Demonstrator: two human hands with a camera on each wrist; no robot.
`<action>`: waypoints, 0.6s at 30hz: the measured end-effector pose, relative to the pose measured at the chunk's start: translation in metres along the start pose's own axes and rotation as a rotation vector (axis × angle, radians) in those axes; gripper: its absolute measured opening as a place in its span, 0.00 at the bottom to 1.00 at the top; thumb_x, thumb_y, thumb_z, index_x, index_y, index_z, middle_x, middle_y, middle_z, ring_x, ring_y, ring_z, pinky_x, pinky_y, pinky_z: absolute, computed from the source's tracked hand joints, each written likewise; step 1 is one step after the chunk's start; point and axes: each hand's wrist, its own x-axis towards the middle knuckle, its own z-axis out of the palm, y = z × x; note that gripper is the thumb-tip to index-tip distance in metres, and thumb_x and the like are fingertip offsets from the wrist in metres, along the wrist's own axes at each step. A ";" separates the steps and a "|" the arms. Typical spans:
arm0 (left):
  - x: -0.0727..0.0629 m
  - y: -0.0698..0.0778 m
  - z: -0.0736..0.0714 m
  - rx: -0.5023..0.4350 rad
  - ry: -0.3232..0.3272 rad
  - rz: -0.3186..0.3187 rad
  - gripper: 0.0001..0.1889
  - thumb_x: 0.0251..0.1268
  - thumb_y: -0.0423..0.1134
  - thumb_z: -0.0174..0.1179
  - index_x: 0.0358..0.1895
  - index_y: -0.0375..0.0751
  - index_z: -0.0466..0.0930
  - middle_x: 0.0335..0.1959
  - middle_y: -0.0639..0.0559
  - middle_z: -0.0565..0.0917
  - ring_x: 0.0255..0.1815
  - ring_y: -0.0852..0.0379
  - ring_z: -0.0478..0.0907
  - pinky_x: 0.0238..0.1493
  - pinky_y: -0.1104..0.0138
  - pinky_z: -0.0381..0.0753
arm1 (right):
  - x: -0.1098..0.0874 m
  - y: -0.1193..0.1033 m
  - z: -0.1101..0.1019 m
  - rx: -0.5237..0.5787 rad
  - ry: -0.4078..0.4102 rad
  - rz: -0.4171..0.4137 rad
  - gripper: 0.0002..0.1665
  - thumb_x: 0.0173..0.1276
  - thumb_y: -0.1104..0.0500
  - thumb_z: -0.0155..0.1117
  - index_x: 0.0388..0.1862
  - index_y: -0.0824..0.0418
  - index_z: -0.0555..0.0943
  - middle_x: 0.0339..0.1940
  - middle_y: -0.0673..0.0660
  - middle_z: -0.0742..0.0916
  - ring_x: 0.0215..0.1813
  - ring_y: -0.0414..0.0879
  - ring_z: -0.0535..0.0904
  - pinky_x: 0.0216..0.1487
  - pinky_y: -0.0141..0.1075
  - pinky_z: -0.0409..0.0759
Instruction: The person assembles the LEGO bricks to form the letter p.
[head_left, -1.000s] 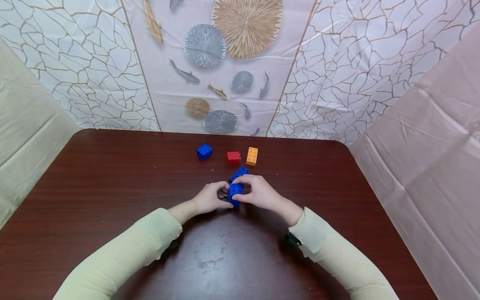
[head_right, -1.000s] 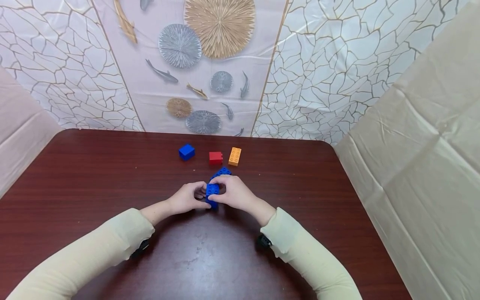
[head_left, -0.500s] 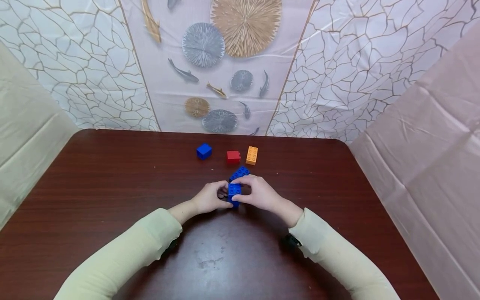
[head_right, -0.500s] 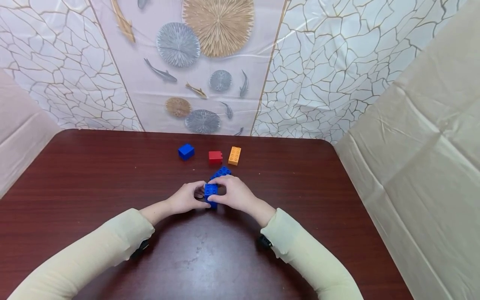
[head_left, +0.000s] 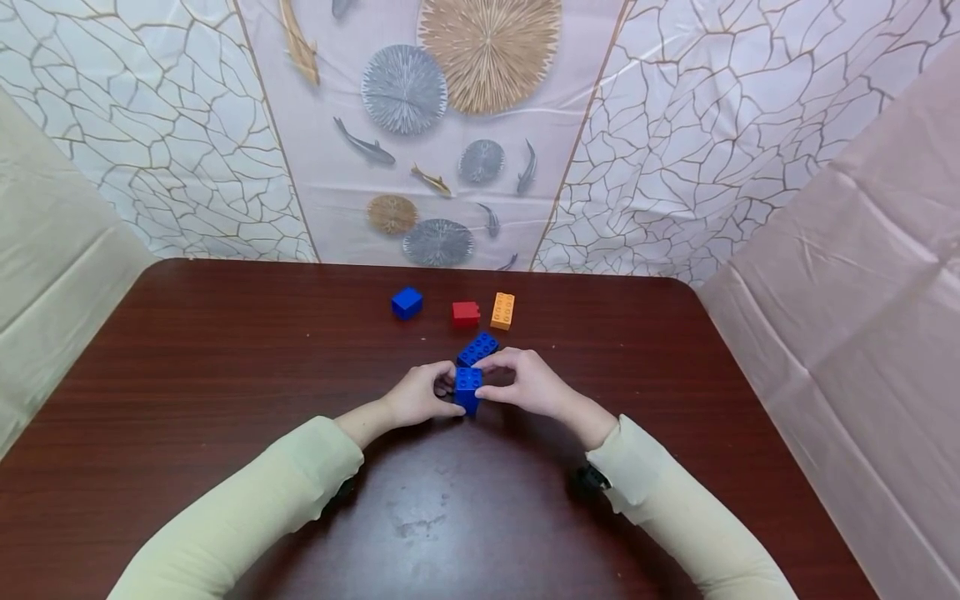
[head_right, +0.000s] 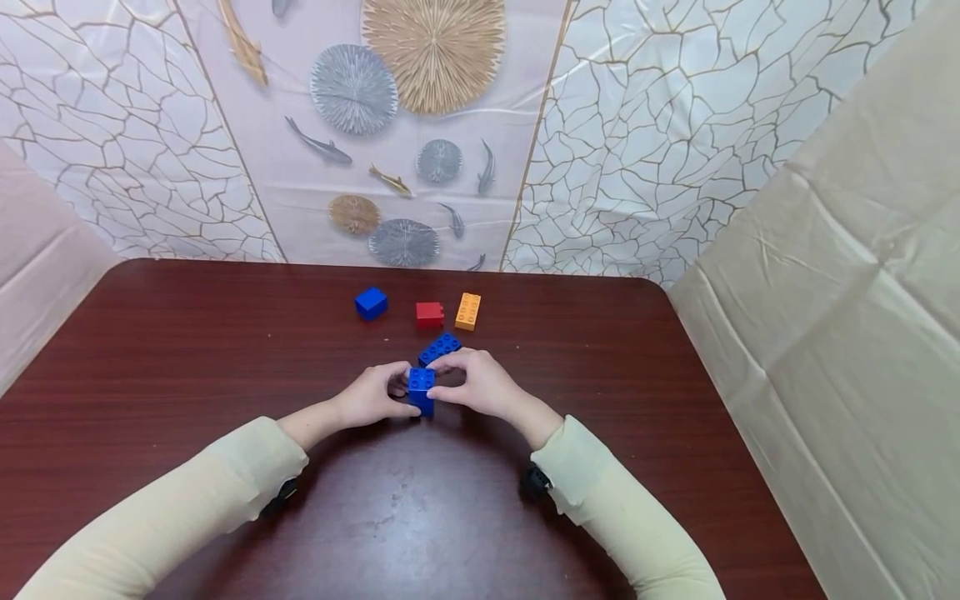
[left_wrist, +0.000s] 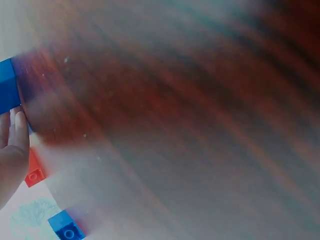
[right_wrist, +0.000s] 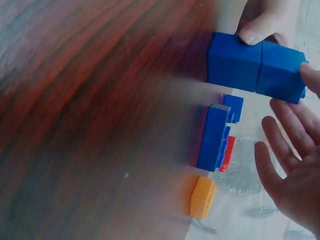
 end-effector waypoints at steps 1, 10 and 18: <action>0.000 0.000 0.000 -0.001 0.000 0.003 0.16 0.49 0.36 0.70 0.38 0.38 0.74 0.39 0.46 0.83 0.42 0.57 0.80 0.49 0.64 0.81 | 0.000 0.000 0.000 0.007 -0.002 0.006 0.22 0.56 0.56 0.71 0.49 0.62 0.82 0.44 0.58 0.86 0.47 0.52 0.80 0.48 0.43 0.82; -0.002 0.002 0.000 0.003 0.009 0.015 0.15 0.50 0.35 0.70 0.38 0.38 0.73 0.40 0.45 0.83 0.44 0.55 0.80 0.49 0.64 0.81 | 0.000 0.004 0.003 0.025 0.023 -0.020 0.21 0.56 0.56 0.71 0.49 0.62 0.82 0.44 0.58 0.86 0.47 0.51 0.80 0.51 0.45 0.80; -0.004 0.005 -0.001 0.046 -0.001 0.023 0.18 0.51 0.40 0.70 0.42 0.39 0.74 0.41 0.46 0.84 0.44 0.55 0.80 0.50 0.63 0.80 | -0.002 0.006 0.004 -0.014 0.042 -0.024 0.22 0.55 0.55 0.72 0.49 0.61 0.82 0.43 0.57 0.86 0.46 0.50 0.79 0.50 0.45 0.79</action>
